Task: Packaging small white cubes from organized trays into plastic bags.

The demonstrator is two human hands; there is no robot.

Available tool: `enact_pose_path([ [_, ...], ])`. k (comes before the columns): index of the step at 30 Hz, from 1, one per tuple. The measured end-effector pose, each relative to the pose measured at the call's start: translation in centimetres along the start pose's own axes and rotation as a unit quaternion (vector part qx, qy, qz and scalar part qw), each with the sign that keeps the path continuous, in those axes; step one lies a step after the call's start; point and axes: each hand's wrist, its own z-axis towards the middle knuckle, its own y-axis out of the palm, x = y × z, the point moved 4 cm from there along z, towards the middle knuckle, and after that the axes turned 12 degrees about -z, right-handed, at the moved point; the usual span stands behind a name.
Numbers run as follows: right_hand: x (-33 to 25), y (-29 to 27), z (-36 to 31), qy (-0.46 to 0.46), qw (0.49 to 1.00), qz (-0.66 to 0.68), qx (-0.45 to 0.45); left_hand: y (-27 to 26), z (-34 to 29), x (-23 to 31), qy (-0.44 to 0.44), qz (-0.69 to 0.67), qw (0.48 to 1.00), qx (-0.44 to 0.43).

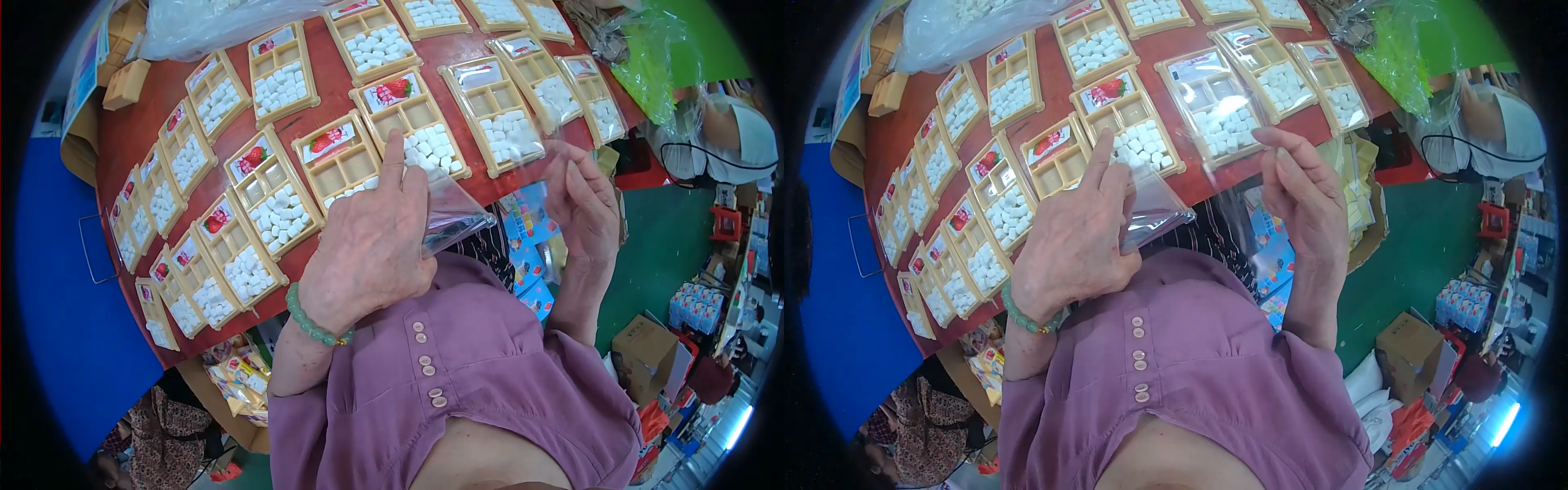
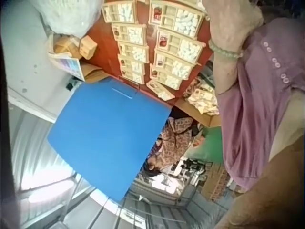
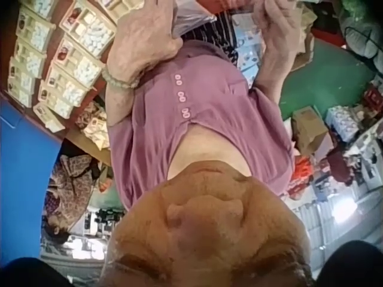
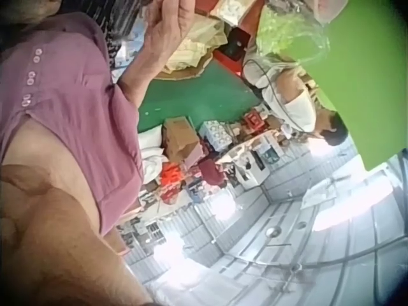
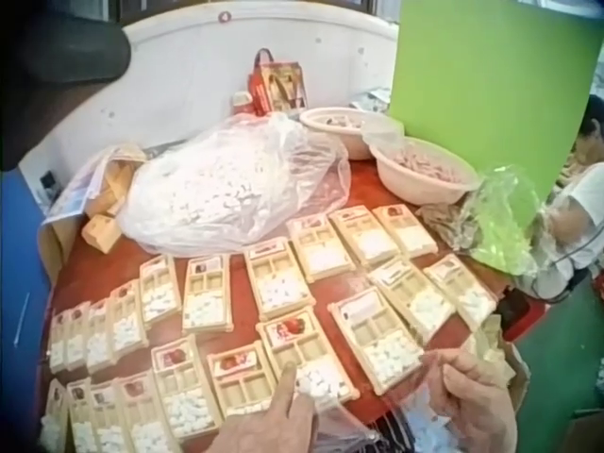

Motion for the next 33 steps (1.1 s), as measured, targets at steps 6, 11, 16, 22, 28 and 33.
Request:
enact_pose_path([
  [6,-1.3,3.7,1.5,-0.058,0.994,-0.086,-0.024,-0.6,-0.9,0.1,0.022,-0.061,0.998,0.018],
  [11,-1.8,6.2,3.0,-0.080,0.983,-0.163,0.026,-1.6,-3.9,-0.3,0.031,-0.096,0.995,0.011],
  [16,-1.0,8.7,4.1,-0.151,0.951,-0.269,0.018,-2.2,-5.8,-0.9,0.011,-0.155,0.987,-0.026],
  [22,-0.1,10.4,5.2,-0.162,0.922,-0.351,0.031,-1.3,-5.8,-1.3,0.042,-0.125,0.991,0.002],
  [28,0.7,10.4,6.0,-0.216,0.870,-0.439,0.061,-1.1,-5.5,-1.7,0.035,-0.124,0.991,-0.033],
  [33,0.6,10.8,6.2,-0.233,0.830,-0.500,0.079,-1.1,-5.3,-2.0,0.050,-0.142,0.988,-0.032],
])
